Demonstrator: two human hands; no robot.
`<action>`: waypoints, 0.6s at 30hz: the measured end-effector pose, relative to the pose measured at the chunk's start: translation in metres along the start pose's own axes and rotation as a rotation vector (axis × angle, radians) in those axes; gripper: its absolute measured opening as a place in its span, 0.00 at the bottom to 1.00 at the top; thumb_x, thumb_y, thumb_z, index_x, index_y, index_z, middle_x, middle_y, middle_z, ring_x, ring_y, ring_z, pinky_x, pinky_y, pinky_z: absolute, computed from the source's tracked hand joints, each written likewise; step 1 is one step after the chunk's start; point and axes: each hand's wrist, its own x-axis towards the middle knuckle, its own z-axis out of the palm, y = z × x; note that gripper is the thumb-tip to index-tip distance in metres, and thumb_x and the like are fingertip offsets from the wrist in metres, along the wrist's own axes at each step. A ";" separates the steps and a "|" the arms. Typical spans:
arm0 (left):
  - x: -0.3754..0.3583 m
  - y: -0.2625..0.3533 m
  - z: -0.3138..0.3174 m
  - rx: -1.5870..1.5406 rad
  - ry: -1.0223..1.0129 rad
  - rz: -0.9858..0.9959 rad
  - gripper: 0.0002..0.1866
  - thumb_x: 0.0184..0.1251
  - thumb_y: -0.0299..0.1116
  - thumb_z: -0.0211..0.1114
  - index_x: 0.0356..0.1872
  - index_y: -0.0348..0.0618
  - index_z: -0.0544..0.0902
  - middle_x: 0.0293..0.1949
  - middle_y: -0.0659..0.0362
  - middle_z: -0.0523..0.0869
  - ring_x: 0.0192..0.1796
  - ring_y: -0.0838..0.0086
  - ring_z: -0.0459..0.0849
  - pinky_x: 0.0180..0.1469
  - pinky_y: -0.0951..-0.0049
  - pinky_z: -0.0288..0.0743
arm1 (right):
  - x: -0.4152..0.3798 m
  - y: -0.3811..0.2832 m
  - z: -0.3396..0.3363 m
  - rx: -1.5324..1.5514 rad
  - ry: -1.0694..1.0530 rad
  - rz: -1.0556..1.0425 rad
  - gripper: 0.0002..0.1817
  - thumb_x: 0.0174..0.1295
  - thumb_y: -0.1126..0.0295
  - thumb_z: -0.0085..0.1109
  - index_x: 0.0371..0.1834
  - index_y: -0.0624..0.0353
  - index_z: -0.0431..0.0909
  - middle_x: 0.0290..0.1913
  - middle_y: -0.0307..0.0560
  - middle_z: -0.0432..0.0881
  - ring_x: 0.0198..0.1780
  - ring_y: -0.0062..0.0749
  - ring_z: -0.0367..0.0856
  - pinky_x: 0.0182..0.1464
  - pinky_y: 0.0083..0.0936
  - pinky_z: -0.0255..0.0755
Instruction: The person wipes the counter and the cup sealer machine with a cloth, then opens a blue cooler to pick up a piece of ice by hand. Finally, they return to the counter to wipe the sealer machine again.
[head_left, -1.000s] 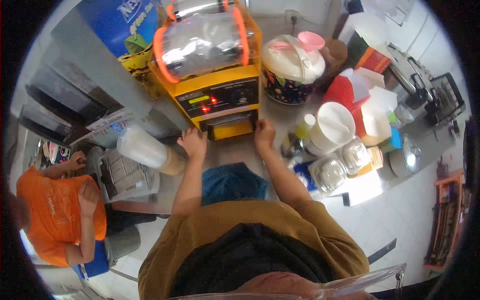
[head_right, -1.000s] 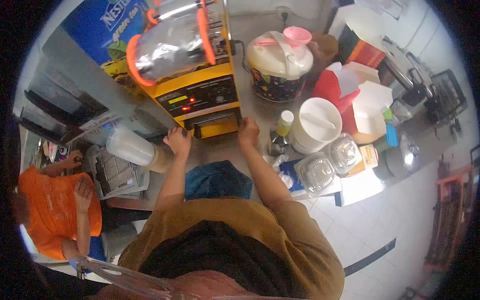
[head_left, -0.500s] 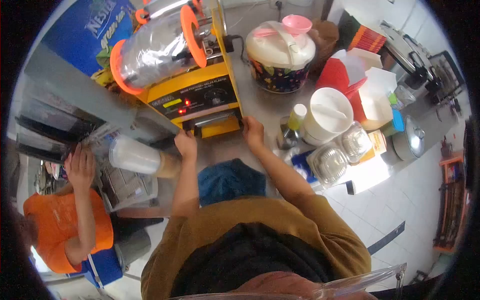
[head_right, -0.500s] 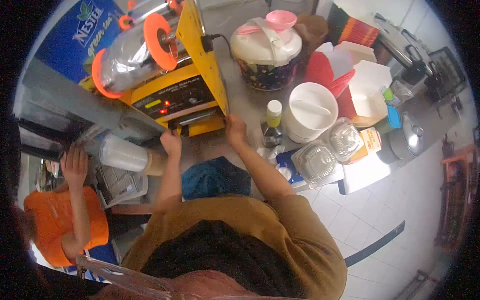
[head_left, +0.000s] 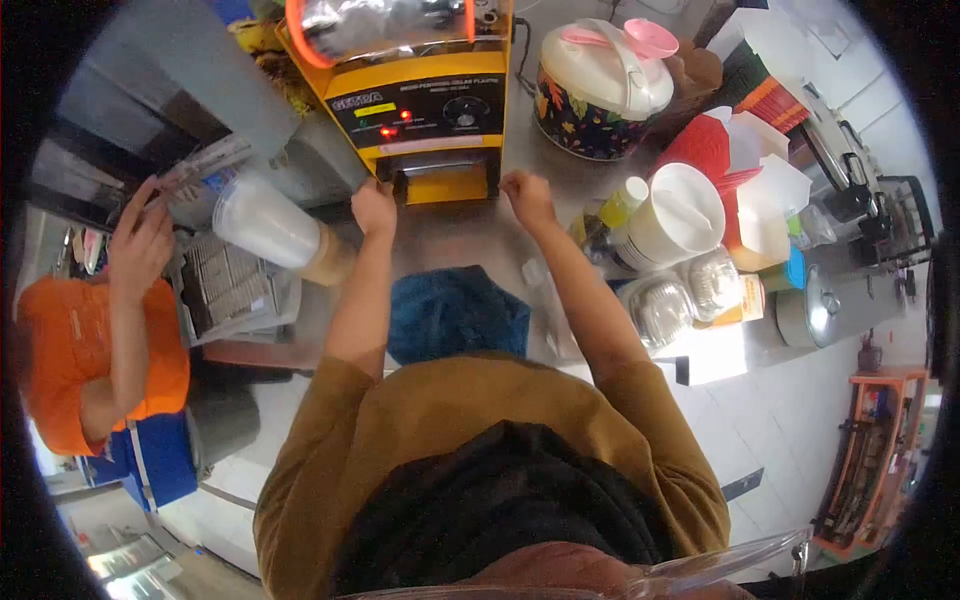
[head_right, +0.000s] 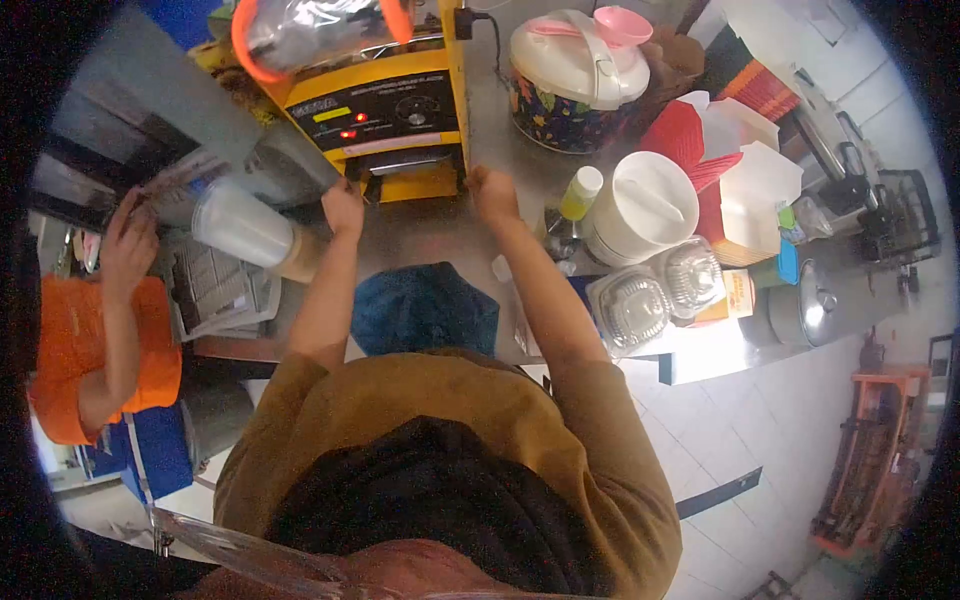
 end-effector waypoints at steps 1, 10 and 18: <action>-0.006 0.002 -0.008 0.004 0.032 0.038 0.15 0.59 0.37 0.63 0.40 0.35 0.79 0.41 0.42 0.81 0.46 0.46 0.79 0.47 0.50 0.72 | -0.011 -0.005 -0.013 -0.089 -0.086 -0.024 0.12 0.56 0.71 0.60 0.44 0.60 0.80 0.38 0.57 0.82 0.41 0.52 0.81 0.44 0.38 0.74; -0.190 -0.033 -0.088 -0.083 -0.452 0.427 0.24 0.59 0.46 0.64 0.55 0.46 0.77 0.60 0.52 0.72 0.62 0.54 0.69 0.62 0.52 0.61 | -0.156 -0.021 -0.013 -0.691 -0.341 0.082 0.20 0.58 0.68 0.54 0.55 0.60 0.76 0.52 0.60 0.74 0.56 0.53 0.71 0.56 0.40 0.71; -0.205 -0.045 -0.078 -0.012 -0.462 0.412 0.25 0.59 0.42 0.60 0.57 0.43 0.75 0.67 0.49 0.66 0.68 0.53 0.64 0.68 0.50 0.55 | -0.104 -0.005 0.003 -0.760 -0.348 0.069 0.23 0.56 0.71 0.54 0.58 0.59 0.72 0.48 0.57 0.75 0.52 0.51 0.73 0.51 0.37 0.74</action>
